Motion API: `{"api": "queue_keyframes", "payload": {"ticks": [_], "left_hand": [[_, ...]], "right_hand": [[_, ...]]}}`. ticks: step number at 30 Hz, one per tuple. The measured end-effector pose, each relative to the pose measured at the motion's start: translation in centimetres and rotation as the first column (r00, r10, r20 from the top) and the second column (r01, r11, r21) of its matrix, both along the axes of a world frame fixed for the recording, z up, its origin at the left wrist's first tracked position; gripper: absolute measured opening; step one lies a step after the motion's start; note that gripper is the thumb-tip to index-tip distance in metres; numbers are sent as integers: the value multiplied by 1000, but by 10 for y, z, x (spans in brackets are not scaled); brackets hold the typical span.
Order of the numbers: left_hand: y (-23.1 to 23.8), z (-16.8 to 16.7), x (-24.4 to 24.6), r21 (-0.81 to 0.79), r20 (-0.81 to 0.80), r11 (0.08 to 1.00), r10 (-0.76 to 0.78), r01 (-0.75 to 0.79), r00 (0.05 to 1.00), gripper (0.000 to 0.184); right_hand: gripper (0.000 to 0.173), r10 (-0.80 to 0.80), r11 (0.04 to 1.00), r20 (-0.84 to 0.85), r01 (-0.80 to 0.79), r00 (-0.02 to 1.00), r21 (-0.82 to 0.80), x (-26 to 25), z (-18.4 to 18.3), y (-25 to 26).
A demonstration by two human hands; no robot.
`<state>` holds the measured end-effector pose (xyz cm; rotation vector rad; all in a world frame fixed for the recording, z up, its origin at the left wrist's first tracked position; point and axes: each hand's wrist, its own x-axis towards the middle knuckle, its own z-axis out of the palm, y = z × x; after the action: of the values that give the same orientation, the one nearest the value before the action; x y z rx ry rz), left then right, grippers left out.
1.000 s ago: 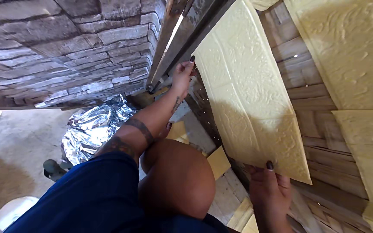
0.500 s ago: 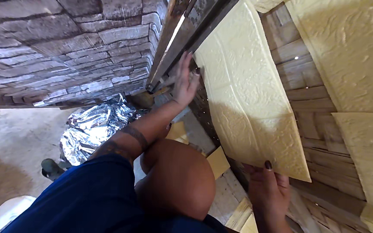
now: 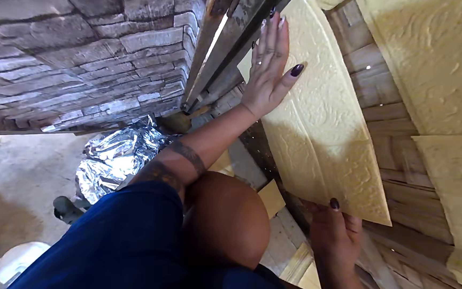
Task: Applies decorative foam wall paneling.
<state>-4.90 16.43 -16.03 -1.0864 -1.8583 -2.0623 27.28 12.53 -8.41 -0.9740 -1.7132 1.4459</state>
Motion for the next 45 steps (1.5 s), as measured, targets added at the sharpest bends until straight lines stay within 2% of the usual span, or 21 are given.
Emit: {"api": "queue_keyframes", "payload": {"ticks": [6,14,17,22,25,28,30,31,35,37,40,45], "left_hand": [[2,-40,2,-57,8,997,43,-43,999,101],[-1,-84,-5,-127,-81,992,7,-18,997,100],[-5,-101,-5,-206,-92,979,-11,-8,996,99],[-17,-117,-12,-375,-156,927,-54,-9,986,90],[-30,-119,-15,-519,-125,854,-111,30,986,84],[-48,-130,-13,-638,-86,769,-125,42,988,86],[-62,-140,-12,-656,-113,755,-125,21,986,86],[-68,-143,-11,-631,-161,776,-123,-6,979,85],[-71,-120,-24,-464,-422,881,-125,-95,898,78],[-61,-101,-33,-423,-521,890,-84,-171,850,76],[-46,-85,-48,-445,-545,865,-56,-232,836,83],[-39,-87,-59,-481,-593,839,-96,-256,800,85]], "right_hand": [[15,12,1000,-11,-12,1000,-15,-1,1,-1],[16,44,998,4,-43,999,-42,-3,1,-1],[15,22,999,22,-21,1000,-36,-4,3,1],[16,44,998,20,-44,999,-35,-7,4,4],[16,39,999,10,-39,999,-36,-10,4,5],[19,27,999,44,-26,999,-27,-13,7,7],[19,29,999,57,-28,998,-23,-13,8,9],[19,34,999,59,-33,998,-16,-13,7,9],[19,60,998,64,-60,996,-8,-10,4,12],[19,61,998,83,-61,995,-2,-10,4,13],[20,70,998,103,-69,992,-14,-11,4,15],[24,78,997,90,-76,993,-25,-12,4,20]]}}
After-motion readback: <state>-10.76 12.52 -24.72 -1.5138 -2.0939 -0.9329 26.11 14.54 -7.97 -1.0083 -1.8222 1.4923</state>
